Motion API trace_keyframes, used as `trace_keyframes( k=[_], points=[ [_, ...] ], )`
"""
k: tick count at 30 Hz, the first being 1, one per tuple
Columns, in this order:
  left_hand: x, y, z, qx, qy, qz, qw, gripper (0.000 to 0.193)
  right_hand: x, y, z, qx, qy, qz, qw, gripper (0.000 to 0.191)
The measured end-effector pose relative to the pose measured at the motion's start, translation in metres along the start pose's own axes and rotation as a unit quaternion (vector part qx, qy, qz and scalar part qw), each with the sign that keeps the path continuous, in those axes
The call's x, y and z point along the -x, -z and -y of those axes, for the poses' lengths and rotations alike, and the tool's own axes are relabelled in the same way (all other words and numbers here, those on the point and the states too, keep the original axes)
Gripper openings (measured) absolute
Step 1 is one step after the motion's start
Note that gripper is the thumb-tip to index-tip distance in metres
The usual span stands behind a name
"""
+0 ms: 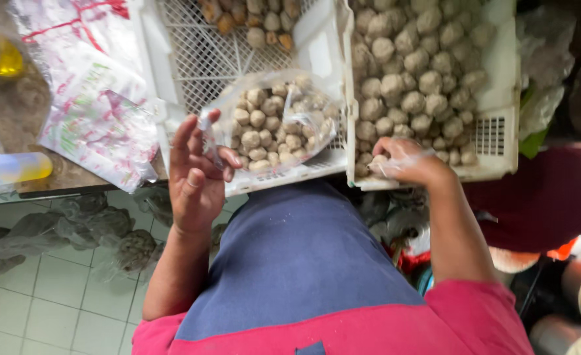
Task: The person holds open a plastic bag inside a crate and picks meatballs one at a time from an adjacent crate, placing them into the bag until it is filled. They then lift the filled bag, set it aside, and squeeze yellow liquid from a squeeze bottle into the bag of meatballs.
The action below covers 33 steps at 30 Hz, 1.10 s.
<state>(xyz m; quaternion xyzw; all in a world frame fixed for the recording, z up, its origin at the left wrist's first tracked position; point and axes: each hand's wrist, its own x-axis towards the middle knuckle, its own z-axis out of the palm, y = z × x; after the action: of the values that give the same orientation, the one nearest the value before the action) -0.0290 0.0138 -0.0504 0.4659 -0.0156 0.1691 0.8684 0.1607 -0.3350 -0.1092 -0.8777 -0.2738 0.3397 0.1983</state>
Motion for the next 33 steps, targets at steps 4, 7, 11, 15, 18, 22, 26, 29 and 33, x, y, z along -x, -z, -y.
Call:
trace_keyframes(
  k=[4, 7, 11, 15, 18, 22, 26, 29, 33],
  points=[
    [-0.002, -0.003, -0.002, -0.009, 0.012, 0.011, 1.0, 0.074, 0.009, 0.021, 0.073, -0.237, 0.032, -0.045, 0.97, 0.034],
    [-0.009, -0.005, -0.002, -0.022, 0.013, 0.028, 0.999, 0.08, 0.0, 0.022, 0.12, -0.262, 0.127, -0.116, 0.949, 0.049],
    [-0.012, -0.002, -0.004, -0.031, 0.025, 0.036, 0.999, 0.078, -0.005, 0.011, 0.112, -0.264, 0.306, -0.293, 0.866, 0.039],
    [-0.001, 0.009, 0.0, -0.037, 0.018, 0.036, 0.998, 0.08, 0.012, -0.01, 0.042, -0.118, 0.177, -0.378, 0.901, 0.027],
    [0.009, 0.016, 0.006, -0.05, 0.004, 0.021, 0.999, 0.079, 0.024, -0.025, 0.003, -0.161, 0.047, -0.401, 0.901, 0.02],
    [0.007, 0.022, 0.01, -0.028, -0.022, 0.019, 0.999, 0.079, 0.026, -0.033, -0.004, -0.066, -0.005, -0.402, 0.913, 0.026],
    [0.003, 0.023, 0.01, -0.015, -0.017, 0.02, 1.0, 0.077, 0.022, -0.026, 0.012, -0.053, 0.011, -0.366, 0.929, 0.029],
    [0.004, 0.024, 0.01, -0.008, -0.016, 0.021, 1.0, 0.076, 0.024, -0.02, 0.019, -0.035, -0.058, -0.333, 0.941, 0.032],
    [0.008, 0.024, 0.009, -0.004, -0.011, 0.008, 1.0, 0.075, 0.028, -0.016, 0.022, -0.028, -0.074, -0.327, 0.942, 0.029]
  ],
)
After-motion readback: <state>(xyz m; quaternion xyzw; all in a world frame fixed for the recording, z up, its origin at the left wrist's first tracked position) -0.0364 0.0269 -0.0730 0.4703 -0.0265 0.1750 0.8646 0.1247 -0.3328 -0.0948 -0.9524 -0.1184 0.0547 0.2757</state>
